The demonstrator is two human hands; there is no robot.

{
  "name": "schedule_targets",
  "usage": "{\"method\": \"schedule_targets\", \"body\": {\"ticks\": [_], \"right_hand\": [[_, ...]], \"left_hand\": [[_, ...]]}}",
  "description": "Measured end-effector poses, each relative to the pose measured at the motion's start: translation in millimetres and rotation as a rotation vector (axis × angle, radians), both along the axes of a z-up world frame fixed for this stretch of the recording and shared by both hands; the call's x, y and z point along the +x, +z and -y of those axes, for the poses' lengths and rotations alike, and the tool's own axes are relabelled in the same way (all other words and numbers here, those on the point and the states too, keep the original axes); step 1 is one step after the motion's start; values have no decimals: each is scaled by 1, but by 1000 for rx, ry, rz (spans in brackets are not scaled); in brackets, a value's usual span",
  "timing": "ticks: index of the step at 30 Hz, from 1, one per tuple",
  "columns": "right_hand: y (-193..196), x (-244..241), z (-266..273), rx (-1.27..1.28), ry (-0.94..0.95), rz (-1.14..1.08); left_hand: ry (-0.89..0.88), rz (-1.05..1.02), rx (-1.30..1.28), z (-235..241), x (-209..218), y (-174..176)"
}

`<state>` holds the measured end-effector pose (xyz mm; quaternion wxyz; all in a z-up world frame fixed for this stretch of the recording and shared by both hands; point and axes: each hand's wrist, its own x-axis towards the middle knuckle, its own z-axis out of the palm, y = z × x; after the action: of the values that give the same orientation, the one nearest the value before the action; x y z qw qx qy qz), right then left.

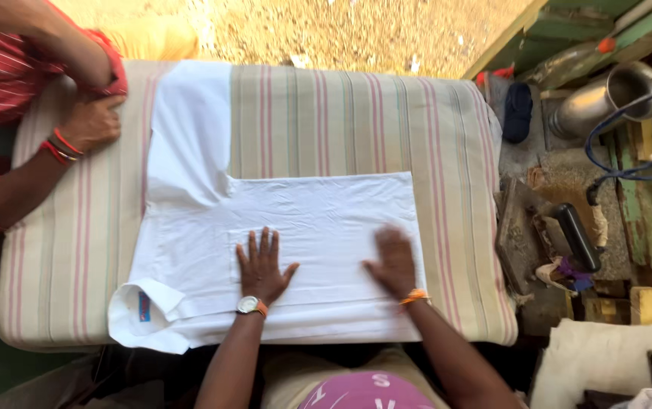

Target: The person irons a white shirt on a striped ironing board, smoothing the fabric with their hands and using a heavy iron to press the collar, sleeves, and body. After ironing, the person folds the shirt neatly on the board.

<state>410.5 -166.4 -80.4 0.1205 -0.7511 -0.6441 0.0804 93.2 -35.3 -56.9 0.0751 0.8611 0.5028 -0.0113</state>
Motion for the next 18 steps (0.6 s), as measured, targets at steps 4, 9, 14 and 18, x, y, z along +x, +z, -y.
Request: {"method": "schedule_targets", "body": {"ticks": [4,9,14,18], "right_hand": [[6,99,25,-122,-290,24],[10,60,-44,212,-13,-324],[8,-4,-87,31,399,-246],[-9,91,-99,60,193,-149]], "left_hand": [[23,60,16,-2,0,-6],[142,61,19,-16,52,-14],[138,-1,50,-23,126,-12],[146,5,36,-25,132,0]]}}
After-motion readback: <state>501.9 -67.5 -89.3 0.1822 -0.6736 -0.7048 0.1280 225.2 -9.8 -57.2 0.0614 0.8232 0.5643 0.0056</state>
